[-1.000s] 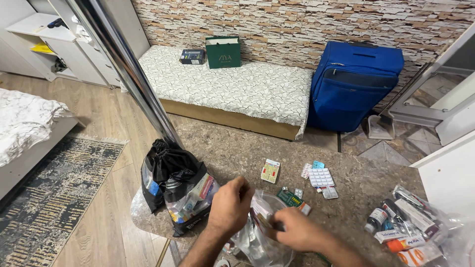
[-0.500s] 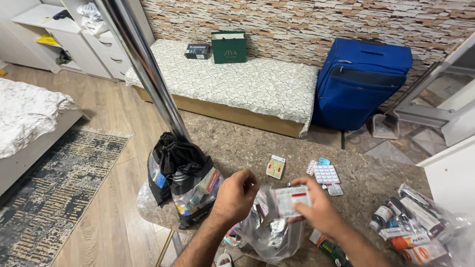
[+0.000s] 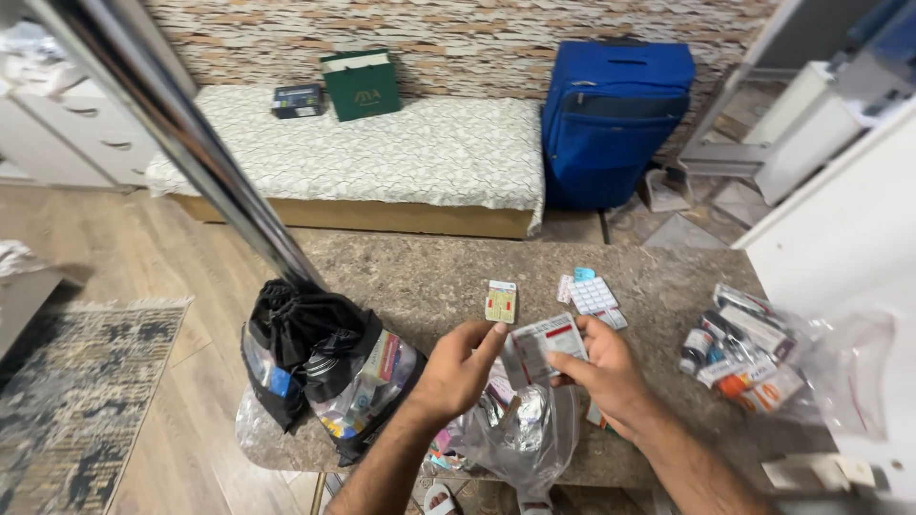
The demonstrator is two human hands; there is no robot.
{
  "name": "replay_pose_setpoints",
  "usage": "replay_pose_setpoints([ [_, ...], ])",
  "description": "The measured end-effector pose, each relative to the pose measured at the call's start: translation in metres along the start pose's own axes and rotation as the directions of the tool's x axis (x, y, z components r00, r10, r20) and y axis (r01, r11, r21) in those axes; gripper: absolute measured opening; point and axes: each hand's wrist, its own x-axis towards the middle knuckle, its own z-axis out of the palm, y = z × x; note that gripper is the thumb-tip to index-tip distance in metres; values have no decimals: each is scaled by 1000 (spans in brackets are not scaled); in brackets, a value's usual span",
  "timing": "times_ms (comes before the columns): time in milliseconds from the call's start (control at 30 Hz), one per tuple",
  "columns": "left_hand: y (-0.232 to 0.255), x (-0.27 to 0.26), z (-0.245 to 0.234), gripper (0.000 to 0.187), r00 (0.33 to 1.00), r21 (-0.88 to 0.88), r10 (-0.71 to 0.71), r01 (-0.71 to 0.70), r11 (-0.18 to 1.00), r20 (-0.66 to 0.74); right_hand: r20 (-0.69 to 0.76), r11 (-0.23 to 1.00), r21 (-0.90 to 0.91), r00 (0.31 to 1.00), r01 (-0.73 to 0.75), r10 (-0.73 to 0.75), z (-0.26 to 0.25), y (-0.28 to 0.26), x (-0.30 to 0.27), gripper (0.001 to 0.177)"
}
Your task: The person picks up medication blister packs and boxes one by one from a table and places them into a transparent plastic bag.
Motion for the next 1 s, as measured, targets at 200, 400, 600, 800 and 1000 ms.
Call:
replay_pose_setpoints([
  [200, -20, 30, 8, 24, 987, -402, 138, -95, 911, 78, -91, 993, 108, 996, 36, -26, 16, -2, -2, 29],
  [400, -18, 35, 16, 13, 993, -544, 65, -3, 839, 94, -127, 916, 384, 989, 118, -74, 22, -4, 2, 24],
  [600, -8, 21, 23, 20, 997, -404, 61, -41, 914, 37, -34, 959, 262, 994, 110, -105, 19, -10, -1, 32],
  [800, -3, 7, 18, 28, 1000, -468, 9, -6, 884, 5, 177, 991, 135, 983, 26, -50, 12, -15, -4, 38],
  [1000, -19, 7, 18, 29, 999, -460, 30, -14, 888, 28, 277, 994, 66, 958, -89, 68, 1, -9, 10, 32],
])
